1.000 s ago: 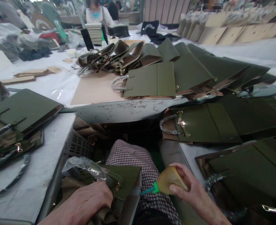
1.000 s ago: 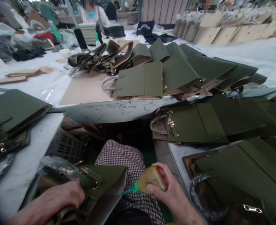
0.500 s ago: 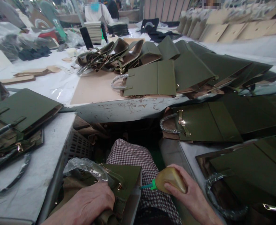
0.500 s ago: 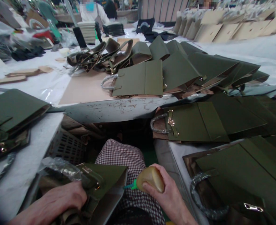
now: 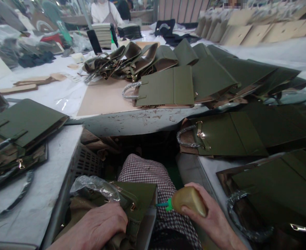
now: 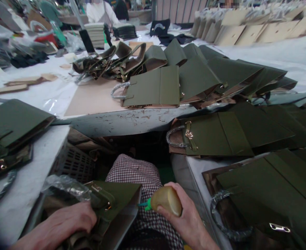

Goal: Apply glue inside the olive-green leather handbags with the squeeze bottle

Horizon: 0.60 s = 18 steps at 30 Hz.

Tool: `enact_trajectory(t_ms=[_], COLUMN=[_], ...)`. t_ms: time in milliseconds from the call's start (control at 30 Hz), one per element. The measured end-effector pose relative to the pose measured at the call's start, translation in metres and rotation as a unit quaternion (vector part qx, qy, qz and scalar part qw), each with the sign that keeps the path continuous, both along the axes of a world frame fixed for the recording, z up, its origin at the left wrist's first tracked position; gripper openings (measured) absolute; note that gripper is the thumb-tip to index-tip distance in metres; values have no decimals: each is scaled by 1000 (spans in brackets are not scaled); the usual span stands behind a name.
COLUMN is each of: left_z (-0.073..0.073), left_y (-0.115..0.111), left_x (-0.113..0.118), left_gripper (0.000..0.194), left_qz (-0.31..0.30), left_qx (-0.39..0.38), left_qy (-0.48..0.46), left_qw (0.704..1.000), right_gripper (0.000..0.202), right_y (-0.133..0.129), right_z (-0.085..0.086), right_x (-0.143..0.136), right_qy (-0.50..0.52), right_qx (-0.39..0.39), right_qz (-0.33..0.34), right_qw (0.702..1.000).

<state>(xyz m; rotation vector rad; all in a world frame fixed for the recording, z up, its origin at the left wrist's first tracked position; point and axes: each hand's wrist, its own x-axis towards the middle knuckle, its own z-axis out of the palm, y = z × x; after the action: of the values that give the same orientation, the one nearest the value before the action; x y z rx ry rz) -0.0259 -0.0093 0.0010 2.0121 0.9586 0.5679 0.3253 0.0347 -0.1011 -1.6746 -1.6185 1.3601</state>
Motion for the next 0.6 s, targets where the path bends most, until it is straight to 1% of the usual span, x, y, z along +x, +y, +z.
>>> enact_trajectory(t_ms=[67,133,200,300,367,400,500,600], left_z=[1,-4,-15,-37,-49,-53,-55,-49], left_y=[2,3,0,-9,-15,-17,-20,-20], left_x=[-1,-1,1,5,7,7,8,8], left_gripper=[25,25,30,33,31,30,30,30], left_qz=[-8,-29,-34,-7,-4,-8,-12,-7], left_qx=[12,23,47,86,83,78,86,80], left_qy=[2,-2,-22,-43,-35,-31,-49,-50], left_qw=[1000,999,998,995,996,996,995,996], right_gripper=[61,61,59,57,58,58,61,61], right_y=[2,4,5,7,7,7,6,2], right_z=[4,7,8,8,6,5,2,0], right_x=[-2,-6,-9,-11,-10,-10,-9,-10], right_qy=[-6,-15,-27,-40,-43,-43,-37,-28], right_qx=[-20,-34,-42,-53,-58,-61,-64,-66], right_qz=[-5,-5,-5,-16,-26,-32,-50,-57], right_qw=[1000,999,999,998,997,997,996,996])
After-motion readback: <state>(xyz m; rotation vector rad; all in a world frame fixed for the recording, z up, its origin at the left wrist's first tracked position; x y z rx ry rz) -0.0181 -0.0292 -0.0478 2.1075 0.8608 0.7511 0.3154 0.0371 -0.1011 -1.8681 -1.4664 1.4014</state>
